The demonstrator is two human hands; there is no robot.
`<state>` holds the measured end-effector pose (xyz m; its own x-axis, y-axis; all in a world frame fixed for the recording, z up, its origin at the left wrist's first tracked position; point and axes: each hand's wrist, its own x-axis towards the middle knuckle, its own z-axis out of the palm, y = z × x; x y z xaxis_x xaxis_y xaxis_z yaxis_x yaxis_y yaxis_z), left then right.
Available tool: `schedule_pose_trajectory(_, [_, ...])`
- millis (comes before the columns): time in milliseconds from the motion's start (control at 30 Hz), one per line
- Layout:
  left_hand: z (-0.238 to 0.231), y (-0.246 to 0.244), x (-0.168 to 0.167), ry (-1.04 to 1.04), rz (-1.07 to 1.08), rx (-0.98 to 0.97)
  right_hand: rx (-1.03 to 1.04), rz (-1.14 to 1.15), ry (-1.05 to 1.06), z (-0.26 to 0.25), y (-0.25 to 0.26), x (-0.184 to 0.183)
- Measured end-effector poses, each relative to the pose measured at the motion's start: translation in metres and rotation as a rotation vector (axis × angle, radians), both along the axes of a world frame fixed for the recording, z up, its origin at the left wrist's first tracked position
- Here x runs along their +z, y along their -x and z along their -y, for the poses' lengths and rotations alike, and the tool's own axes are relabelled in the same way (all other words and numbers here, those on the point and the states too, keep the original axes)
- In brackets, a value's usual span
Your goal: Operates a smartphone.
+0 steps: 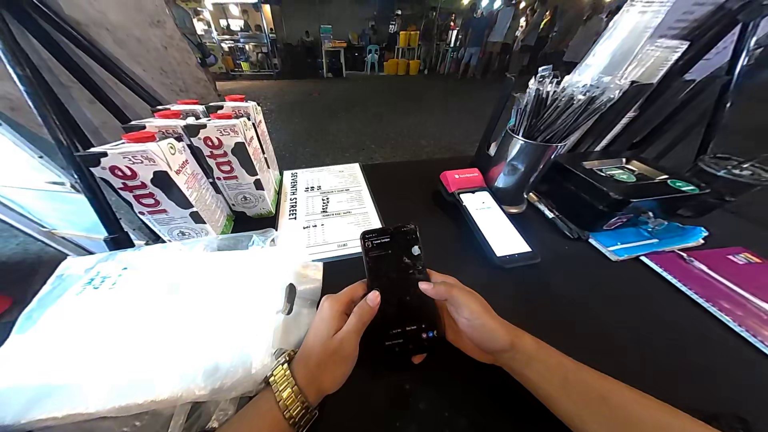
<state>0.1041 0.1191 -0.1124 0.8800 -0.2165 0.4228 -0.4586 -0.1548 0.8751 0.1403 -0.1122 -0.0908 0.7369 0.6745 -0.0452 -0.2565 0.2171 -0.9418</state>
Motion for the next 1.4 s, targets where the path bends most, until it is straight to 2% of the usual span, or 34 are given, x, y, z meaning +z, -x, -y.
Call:
schedule_pose_trajectory(233, [0.0001,0.0003,-0.0005,0.0,-0.001,0.009,0.003,0.008,0.004,0.0,0.0004,0.0002])
schedule_pose_trajectory(467, [-0.0001,0.0007,0.0012,0.019,-0.013,0.032,0.135,0.204,0.034,0.0033,0.0021,0.0002])
schedule_pose_trajectory(700, [-0.0004,-0.0005,0.0004,0.022,-0.015,0.024,0.107,0.171,0.027,0.0021,0.0012,-0.0006])
schedule_pose_trajectory(933, [0.0004,-0.0001,-0.0008,0.036,0.001,-0.012,-0.007,0.0,0.026,-0.0014,0.0014,0.0023])
schedule_pose_trajectory(1400, [-0.0007,-0.0001,-0.0003,0.006,0.006,0.0,0.016,0.0,0.0,0.0,0.0002,0.0019])
